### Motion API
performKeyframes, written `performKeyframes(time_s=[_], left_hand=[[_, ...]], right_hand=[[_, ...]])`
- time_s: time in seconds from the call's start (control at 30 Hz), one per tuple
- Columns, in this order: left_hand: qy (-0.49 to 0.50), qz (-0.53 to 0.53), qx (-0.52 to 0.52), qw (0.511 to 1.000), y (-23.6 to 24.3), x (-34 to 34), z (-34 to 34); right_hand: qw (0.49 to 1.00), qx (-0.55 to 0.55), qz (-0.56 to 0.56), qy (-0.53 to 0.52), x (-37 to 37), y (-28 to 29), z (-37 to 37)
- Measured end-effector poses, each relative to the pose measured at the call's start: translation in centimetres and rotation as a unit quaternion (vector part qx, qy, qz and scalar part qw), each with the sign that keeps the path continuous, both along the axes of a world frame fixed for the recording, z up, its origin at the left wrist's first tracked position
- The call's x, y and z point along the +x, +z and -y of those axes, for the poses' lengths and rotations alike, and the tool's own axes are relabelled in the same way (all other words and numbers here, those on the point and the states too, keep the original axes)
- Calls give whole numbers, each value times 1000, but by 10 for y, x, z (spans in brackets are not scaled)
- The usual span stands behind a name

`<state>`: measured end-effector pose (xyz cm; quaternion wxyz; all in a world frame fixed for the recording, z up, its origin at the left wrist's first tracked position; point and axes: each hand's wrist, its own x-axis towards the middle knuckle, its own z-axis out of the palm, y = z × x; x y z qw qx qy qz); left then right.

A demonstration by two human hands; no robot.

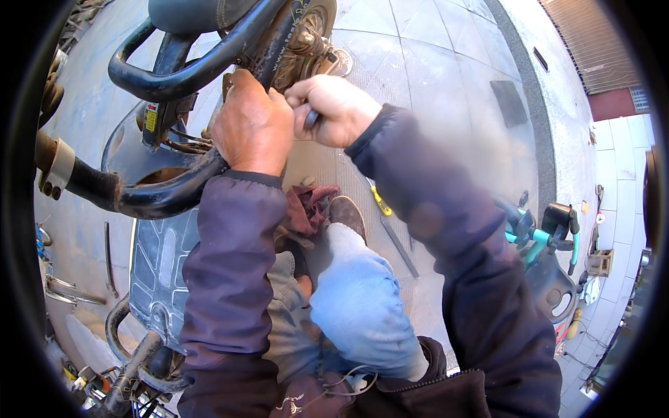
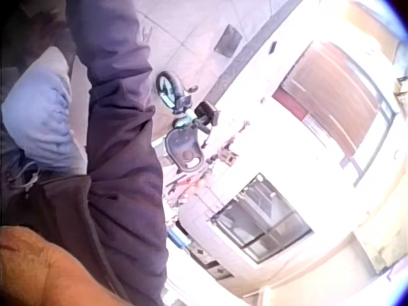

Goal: The person sits on the floor and uses a wrench to tighten a bolt on the rear suspension of a scooter. They repeatedly adjust the tool and apply force to secure the component.

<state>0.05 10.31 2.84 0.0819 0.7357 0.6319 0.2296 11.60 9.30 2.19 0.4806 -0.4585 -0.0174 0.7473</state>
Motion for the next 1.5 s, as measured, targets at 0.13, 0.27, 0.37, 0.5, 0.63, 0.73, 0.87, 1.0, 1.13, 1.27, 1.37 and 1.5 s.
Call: performKeyframes(time_s=[0.13, 0.27, 0.37, 0.5, 0.63, 0.73, 0.87, 1.0, 1.13, 1.27, 1.37, 1.5], left_hand=[[-2, 2, 0, 1000, 0, 0, 0], [1, 2, -2, 1000, -1, 3, 0], [1, 2, 1, 1000, -1, 1, 1], [2, 1, 6, 1000, 0, -2, 1], [-2, 0, 6, 1000, 0, 4, 1], [1, -1, 6, 1000, -2, 1, 0], [4, 18, 1, 1000, 0, 2, 2], [-2, 22, -30, 999, 3, 3, 0], [-6, 15, -35, 999, 1, -3, -1], [-4, 18, -12, 1000, 0, 0, 2], [-16, 29, -6, 999, 2, 0, 2], [-23, 32, 6, 999, -2, -7, -2]], right_hand=[[979, -4, 201, 30, -20, -23, 21], [978, 5, 206, 30, -23, -44, 20], [978, -3, 210, 17, -25, -35, 18], [984, -12, 176, 20, -12, -30, 20], [972, 11, 235, 7, -17, -53, 28], [965, -21, 259, -30, -35, -51, 19], [968, 15, 251, -15, -35, -41, 9], [973, 19, 223, -64, -41, -37, 7], [956, -5, 294, 11, -42, -34, 17], [958, -7, 287, -2, -40, -41, 19], [969, -31, 246, 2, -35, -48, 12], [974, -37, 222, 18, -38, -48, 6]])
